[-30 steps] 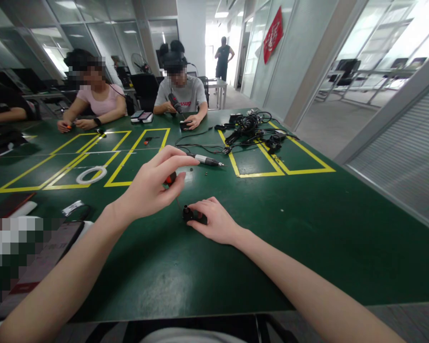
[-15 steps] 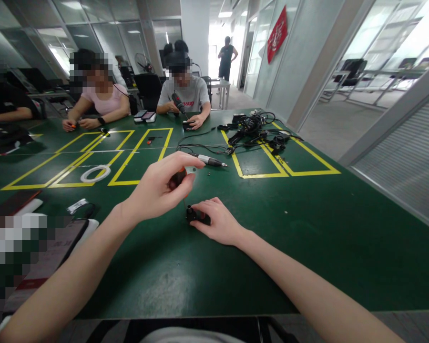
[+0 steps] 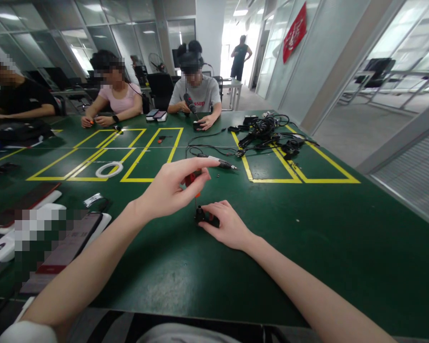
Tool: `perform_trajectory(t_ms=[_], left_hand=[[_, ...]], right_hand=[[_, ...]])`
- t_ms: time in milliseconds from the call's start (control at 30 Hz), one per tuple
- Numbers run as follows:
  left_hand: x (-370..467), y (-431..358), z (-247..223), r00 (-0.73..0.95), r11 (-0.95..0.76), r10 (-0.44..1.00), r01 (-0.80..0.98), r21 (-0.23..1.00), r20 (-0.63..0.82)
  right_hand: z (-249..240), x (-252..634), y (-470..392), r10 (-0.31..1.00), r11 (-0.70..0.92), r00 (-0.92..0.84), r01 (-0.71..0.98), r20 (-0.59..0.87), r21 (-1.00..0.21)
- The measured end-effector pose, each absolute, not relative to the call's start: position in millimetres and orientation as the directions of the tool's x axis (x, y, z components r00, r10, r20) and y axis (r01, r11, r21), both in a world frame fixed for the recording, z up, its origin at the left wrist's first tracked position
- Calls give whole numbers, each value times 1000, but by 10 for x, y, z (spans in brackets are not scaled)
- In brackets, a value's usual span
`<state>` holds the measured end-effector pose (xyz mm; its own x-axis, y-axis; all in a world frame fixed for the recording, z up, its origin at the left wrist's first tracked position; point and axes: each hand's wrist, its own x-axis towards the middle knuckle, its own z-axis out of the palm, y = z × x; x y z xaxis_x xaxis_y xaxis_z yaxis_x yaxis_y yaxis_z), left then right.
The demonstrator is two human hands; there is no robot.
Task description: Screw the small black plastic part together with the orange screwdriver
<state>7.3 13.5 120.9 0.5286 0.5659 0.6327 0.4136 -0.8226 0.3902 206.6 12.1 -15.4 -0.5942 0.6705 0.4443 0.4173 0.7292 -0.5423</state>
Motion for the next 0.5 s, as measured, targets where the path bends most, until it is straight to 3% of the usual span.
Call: perform_trajectory(t_ms=[100, 333, 500], left_hand=[[73, 135, 1211, 535, -813, 581, 417, 407, 614], [16, 109, 1304, 514, -775, 605, 557, 299, 608], [0, 78, 1347, 521, -786, 601, 522, 331, 606]], right_hand=[[-148, 2063, 116, 679, 723, -587, 427, 442, -543], [-148, 2069, 106, 670, 732, -589, 421, 452, -536], [-136, 2077, 110, 679, 718, -604, 432, 417, -545]])
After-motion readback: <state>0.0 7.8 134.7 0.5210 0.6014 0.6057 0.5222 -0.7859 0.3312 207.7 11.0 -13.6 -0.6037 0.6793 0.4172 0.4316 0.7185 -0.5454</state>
